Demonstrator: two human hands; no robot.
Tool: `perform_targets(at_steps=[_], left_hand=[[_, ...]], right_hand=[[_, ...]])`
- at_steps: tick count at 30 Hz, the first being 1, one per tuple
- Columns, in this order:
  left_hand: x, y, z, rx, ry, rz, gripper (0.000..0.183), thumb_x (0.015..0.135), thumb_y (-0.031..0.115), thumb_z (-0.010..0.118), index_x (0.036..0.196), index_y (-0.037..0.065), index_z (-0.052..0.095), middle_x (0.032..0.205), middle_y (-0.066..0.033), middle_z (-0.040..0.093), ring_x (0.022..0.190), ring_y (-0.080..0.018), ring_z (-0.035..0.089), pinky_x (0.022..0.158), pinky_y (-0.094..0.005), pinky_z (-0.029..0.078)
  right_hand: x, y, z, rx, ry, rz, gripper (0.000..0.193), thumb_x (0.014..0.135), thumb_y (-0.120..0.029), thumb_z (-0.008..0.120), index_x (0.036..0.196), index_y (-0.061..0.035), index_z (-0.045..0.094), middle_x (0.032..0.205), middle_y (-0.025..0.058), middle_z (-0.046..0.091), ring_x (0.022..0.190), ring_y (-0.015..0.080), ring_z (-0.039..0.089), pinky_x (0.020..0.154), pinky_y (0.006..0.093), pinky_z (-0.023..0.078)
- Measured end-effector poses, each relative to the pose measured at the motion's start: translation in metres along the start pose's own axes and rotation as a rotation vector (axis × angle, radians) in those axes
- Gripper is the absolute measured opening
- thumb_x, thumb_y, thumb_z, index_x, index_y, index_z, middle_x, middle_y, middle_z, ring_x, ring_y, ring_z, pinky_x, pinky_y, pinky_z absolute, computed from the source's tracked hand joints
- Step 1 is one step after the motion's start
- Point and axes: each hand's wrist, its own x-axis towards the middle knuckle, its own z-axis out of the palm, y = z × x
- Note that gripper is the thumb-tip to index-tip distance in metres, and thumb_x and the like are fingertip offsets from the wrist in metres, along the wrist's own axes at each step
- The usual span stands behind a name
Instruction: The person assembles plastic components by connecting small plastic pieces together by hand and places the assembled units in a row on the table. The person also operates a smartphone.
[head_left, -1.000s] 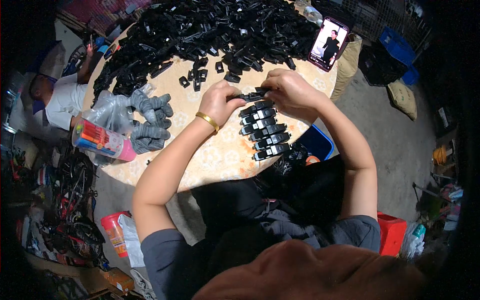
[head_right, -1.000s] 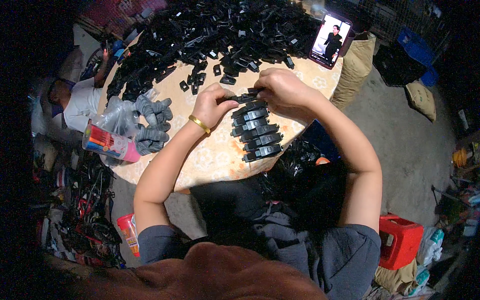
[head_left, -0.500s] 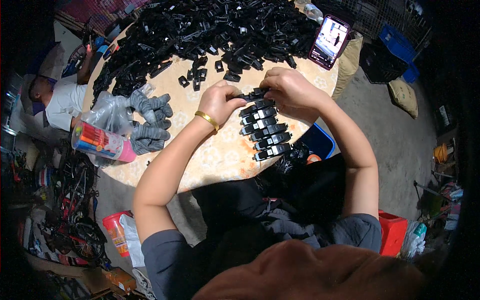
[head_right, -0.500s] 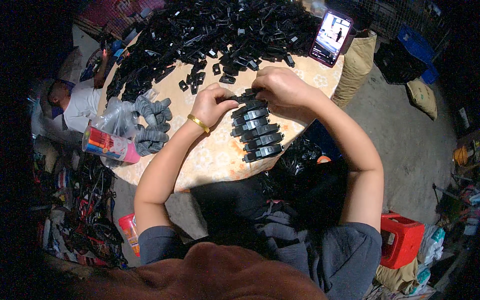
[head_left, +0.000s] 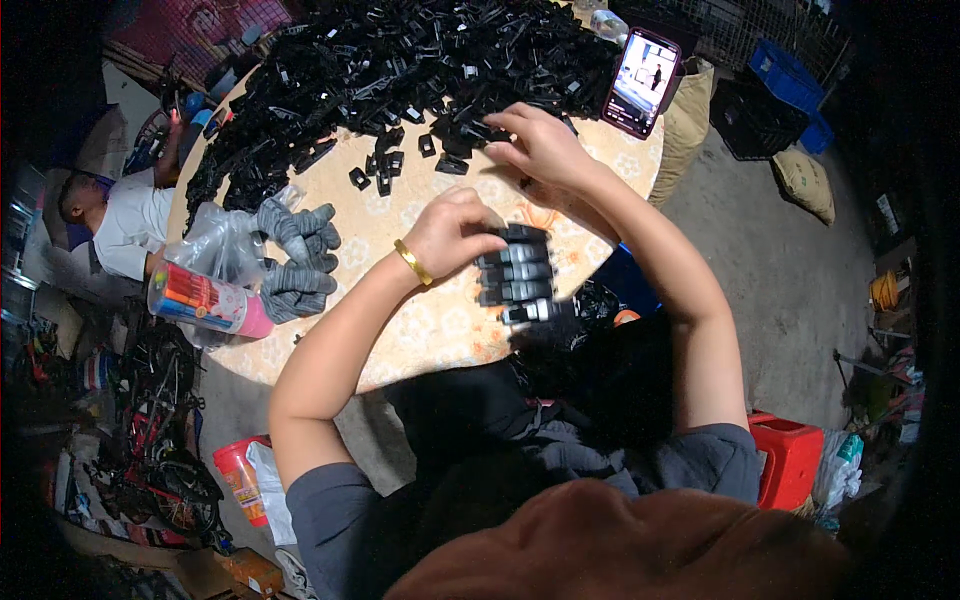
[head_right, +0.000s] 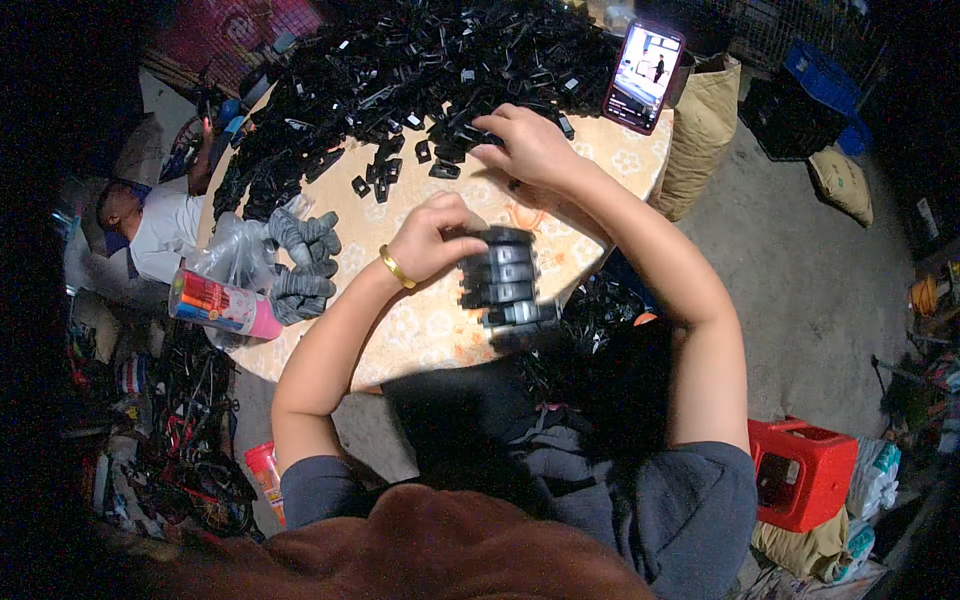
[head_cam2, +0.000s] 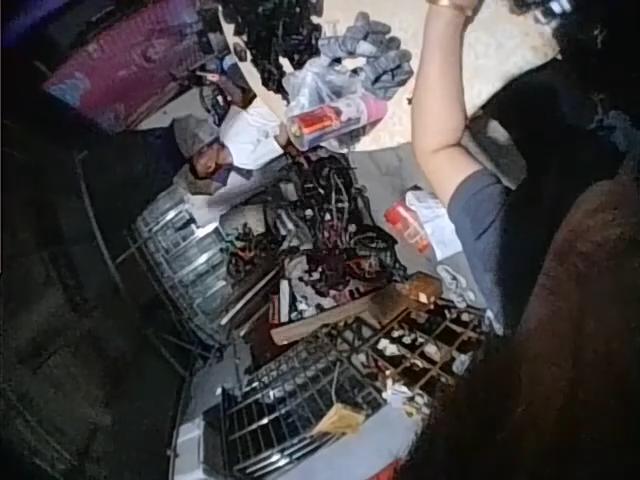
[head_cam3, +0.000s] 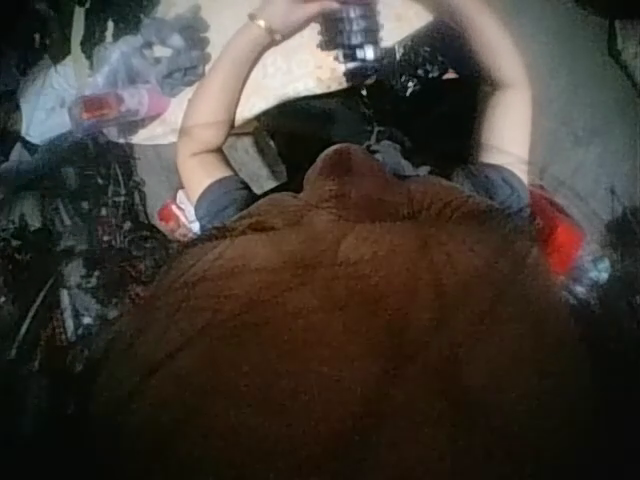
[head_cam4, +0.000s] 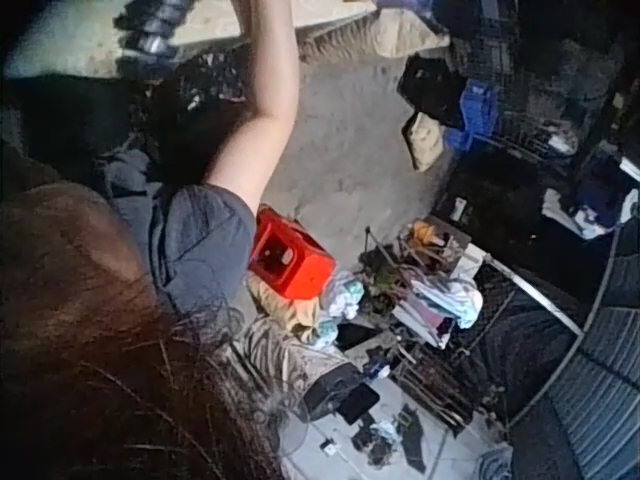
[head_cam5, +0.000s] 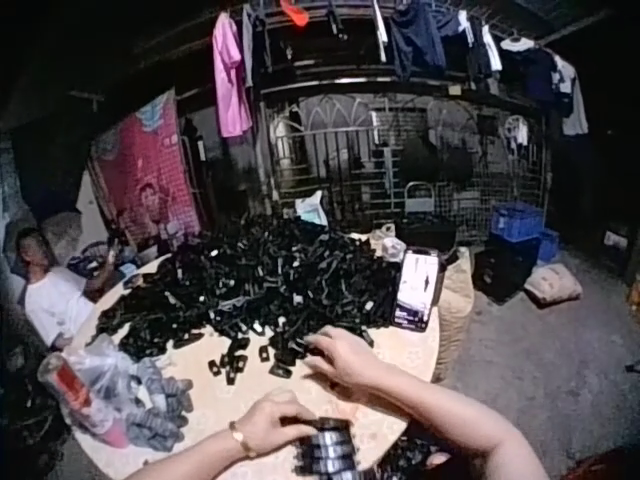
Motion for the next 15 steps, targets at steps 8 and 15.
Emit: perform_targets(at_steps=[8,15], left_hand=[[-0.003,0.004,0.003,-0.2,0.142,-0.153,0.027,0.077,0.019,0.068,0.097,0.002,0.063,0.088,-0.0101,0.057,0.075,-0.0199,0.053,0.068,-0.0295,0.046],[-0.001,-0.005,-0.001,0.179,0.29,-0.053,0.037,0.077,0.021,0.071,0.105,0.002,0.059,0.092,-0.0112,0.056,0.078,-0.021,0.056,0.07,-0.0297,0.047]], right_hand=[[0.005,-0.001,0.004,-0.181,-0.169,0.132,0.023,0.076,-0.029,0.063,0.077,-0.0066,0.069,0.071,0.0146,0.064,0.071,0.0322,0.062,0.068,0.0409,0.05],[-0.007,-0.036,-0.016,0.485,-0.444,0.062,0.023,0.083,-0.009,0.058,0.104,0.0007,0.064,0.091,0.014,0.068,0.083,0.0219,0.065,0.077,0.0312,0.05]])
